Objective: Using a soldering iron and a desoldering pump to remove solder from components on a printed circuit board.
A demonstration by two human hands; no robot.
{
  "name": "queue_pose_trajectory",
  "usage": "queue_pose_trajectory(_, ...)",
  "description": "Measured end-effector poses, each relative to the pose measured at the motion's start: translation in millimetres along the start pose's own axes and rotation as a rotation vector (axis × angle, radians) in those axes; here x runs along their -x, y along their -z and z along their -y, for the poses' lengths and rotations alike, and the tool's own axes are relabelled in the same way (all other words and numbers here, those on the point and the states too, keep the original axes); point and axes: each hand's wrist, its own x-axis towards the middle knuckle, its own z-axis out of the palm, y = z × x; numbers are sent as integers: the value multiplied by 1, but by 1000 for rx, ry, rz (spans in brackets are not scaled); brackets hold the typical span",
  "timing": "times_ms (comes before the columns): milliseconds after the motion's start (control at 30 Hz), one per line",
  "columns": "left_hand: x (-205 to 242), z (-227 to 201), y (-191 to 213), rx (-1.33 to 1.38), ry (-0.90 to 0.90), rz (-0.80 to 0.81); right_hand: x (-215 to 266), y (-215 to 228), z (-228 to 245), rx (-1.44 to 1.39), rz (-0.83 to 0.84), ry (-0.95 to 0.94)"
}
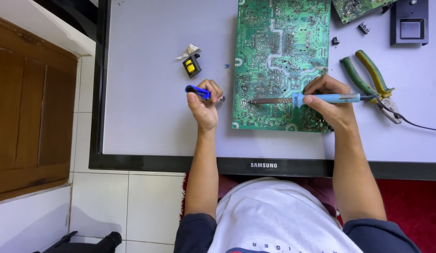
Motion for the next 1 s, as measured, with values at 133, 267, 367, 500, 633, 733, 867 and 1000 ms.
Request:
queue_pose_trajectory(133,-7,-12,-7,7,28,13,2,2,-16,40,-27,-8)
queue_pose_trajectory(267,-13,-23,-18,-112,-19,-4,2,2,-27,3,-84,-19)
queue_pose_trajectory(367,-16,-27,-22,-177,-77,-10,2,4,-33,-21,-98,-14)
queue_pose_trajectory(500,-17,-17,-16,-152,-120,-13,-2,6,-35,-28,-79,-12)
queue_pose_trajectory(633,-14,-9,-14,-131,-122,6,-2,1,-23,-3,-60,-13)
queue_pose_trajectory(733,-13,0,-13,-120,-121,15,-3,0,-22,-9,-58,-8)
queue_pose_trajectory(867,-13,5,-14,-87,-120,-12,-3,-2,-23,-13,-70,-20)
queue_pose_trajectory(1000,-16,1,-14,-69,-125,-56,-4,-3,-23,-7,-66,-23)
